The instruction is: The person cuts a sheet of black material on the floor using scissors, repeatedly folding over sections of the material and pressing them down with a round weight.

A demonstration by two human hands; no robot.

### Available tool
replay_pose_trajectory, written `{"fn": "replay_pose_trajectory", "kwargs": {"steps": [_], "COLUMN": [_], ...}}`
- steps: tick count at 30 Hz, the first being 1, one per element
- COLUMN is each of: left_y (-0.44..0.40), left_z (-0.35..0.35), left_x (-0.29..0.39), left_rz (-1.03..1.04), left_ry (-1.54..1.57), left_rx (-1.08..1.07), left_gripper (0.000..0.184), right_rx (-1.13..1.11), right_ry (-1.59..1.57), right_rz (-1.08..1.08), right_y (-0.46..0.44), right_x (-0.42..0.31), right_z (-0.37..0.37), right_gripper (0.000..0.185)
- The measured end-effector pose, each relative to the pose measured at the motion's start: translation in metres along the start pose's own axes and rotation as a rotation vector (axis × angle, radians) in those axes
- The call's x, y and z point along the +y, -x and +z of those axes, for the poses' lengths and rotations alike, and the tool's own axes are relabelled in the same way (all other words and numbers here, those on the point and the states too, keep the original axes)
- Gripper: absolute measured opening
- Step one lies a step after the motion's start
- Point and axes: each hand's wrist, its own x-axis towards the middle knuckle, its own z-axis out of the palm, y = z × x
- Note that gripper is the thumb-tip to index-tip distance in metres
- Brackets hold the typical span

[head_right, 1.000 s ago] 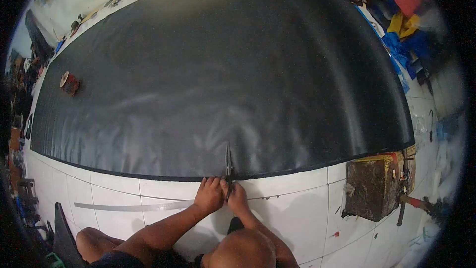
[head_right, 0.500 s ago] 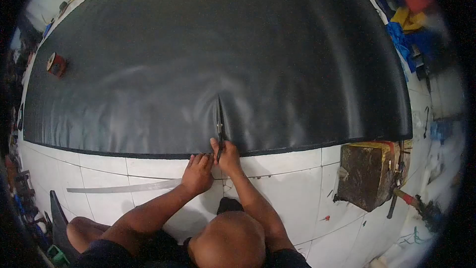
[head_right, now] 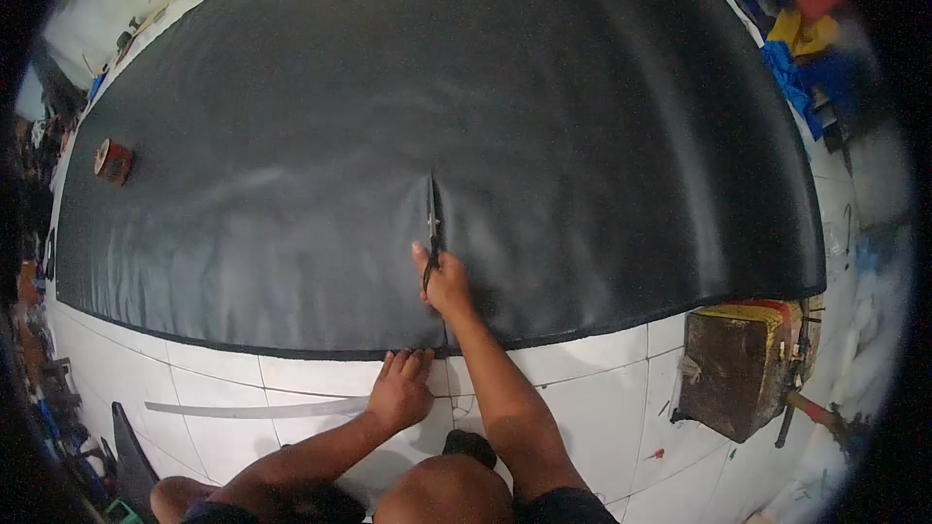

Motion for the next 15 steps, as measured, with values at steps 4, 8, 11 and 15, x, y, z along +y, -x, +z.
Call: {"fn": "replay_pose_trajectory", "kwargs": {"steps": [4,8,11,15], "left_y": [0.0,-0.002,-0.004,-0.004], "left_z": [0.004,0.001,-0.005,-0.004], "left_x": [-0.004,-0.004,-0.001,-0.002], "left_rz": [-0.004,0.003,-0.012,-0.015], "left_ry": [0.0,-0.02,0.002,-0.024], "left_rx": [-0.043,-0.043,-0.078,-0.084], "left_gripper": [0.065,0.067,0.069,0.069], "right_rx": [-0.044,-0.046,-0.04,-0.02], "right_ry": [-0.065,-0.036,-0.055,0.017], "right_rz": [0.031,0.031,0.034,-0.023], "right_y": [-0.006,-0.007,-0.034,-0.077], "right_x": [-0.001,-0.021,-0.039,-0.065], "right_z": [-0.004,-0.003,-0.002,0.007], "right_gripper": [0.049,0.051,0.051,0.052]}}
